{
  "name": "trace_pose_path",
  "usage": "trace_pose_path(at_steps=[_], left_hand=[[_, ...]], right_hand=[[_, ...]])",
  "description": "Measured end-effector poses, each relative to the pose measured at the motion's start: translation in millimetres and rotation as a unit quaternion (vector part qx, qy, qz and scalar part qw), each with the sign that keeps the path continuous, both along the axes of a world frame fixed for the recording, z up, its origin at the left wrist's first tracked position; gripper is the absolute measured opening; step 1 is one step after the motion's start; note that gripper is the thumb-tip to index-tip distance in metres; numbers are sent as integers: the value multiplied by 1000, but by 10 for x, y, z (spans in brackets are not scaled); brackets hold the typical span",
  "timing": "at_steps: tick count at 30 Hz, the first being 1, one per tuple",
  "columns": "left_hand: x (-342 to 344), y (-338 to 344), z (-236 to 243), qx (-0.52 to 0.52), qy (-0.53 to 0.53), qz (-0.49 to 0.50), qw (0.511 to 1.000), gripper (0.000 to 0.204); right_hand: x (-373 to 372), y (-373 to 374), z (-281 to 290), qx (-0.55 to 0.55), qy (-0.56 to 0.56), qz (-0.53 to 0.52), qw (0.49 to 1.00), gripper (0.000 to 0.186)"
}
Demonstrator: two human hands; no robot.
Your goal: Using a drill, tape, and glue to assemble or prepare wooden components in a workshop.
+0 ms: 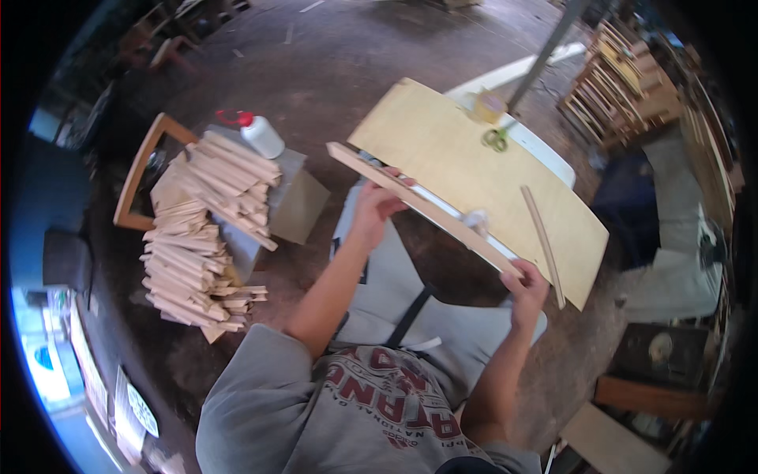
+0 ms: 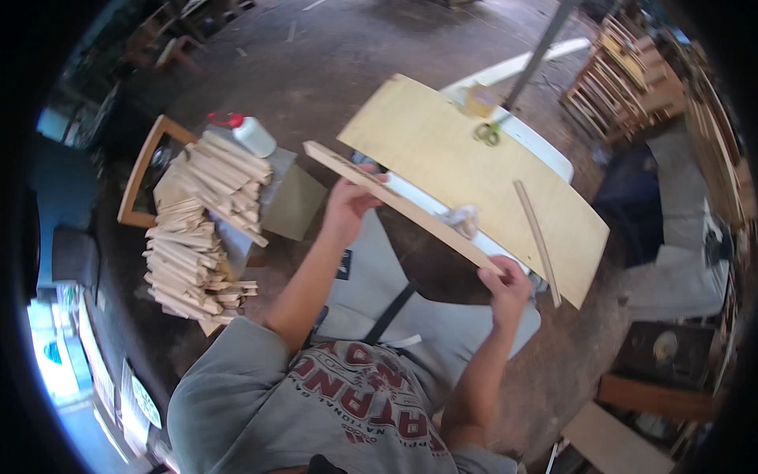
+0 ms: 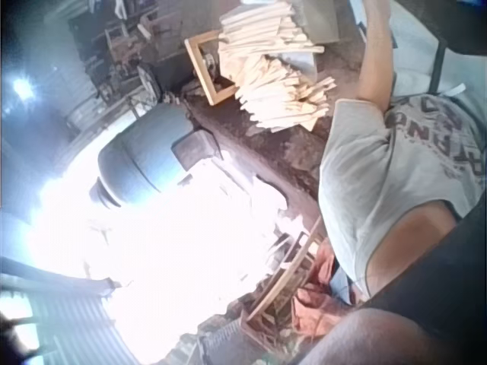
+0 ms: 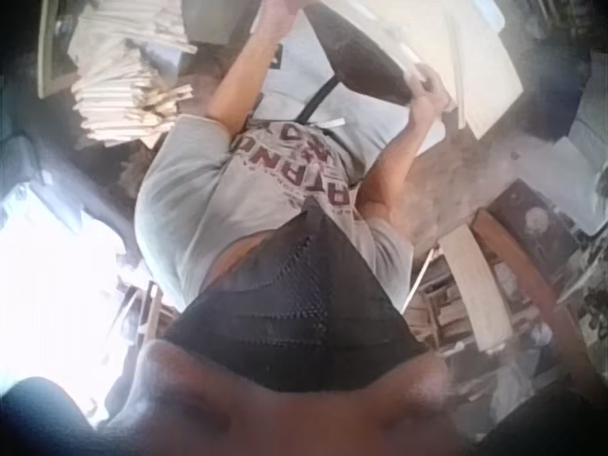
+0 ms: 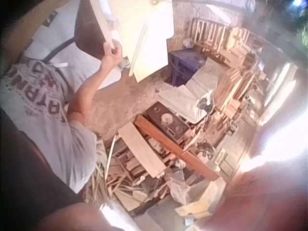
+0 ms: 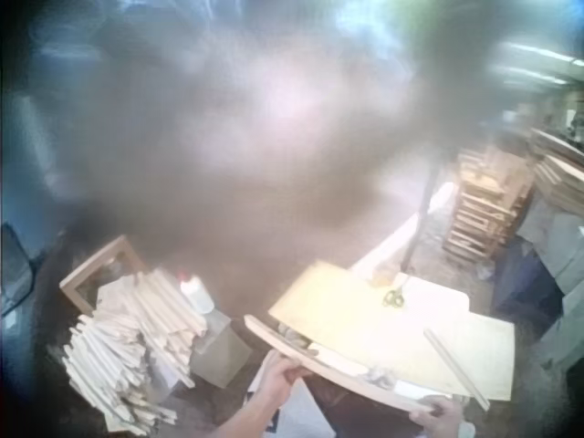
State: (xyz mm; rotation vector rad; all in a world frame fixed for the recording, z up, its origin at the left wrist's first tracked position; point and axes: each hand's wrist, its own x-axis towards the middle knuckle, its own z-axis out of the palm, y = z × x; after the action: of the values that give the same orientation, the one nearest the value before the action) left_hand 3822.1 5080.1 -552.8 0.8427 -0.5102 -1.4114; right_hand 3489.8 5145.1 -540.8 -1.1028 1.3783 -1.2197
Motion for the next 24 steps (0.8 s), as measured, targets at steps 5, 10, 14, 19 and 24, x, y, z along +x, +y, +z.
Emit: trace_pose_path(at_steps=[5, 10, 14, 19, 24], left_hand=[[310, 91, -294, 22, -45, 18, 999, 24], [-41, 42, -144, 82, -69, 12, 994, 23], [-174, -86, -397, 136, -129, -23, 982, 29], [-451, -244, -462, 99, -85, -45, 990, 21], [-503, -401, -585, 110, -30, -12, 993, 27]], right_hand=[[119, -234, -270, 49, 15, 97, 994, 23], [-118, -420, -149, 91, 49, 217, 971, 29], [-356, -634, -343, 73, 71, 284, 953, 29], [-1282, -1123, -944, 142, 89, 75, 983, 33], [-1938, -1115, -1735, 23, 620, -105, 777, 18]])
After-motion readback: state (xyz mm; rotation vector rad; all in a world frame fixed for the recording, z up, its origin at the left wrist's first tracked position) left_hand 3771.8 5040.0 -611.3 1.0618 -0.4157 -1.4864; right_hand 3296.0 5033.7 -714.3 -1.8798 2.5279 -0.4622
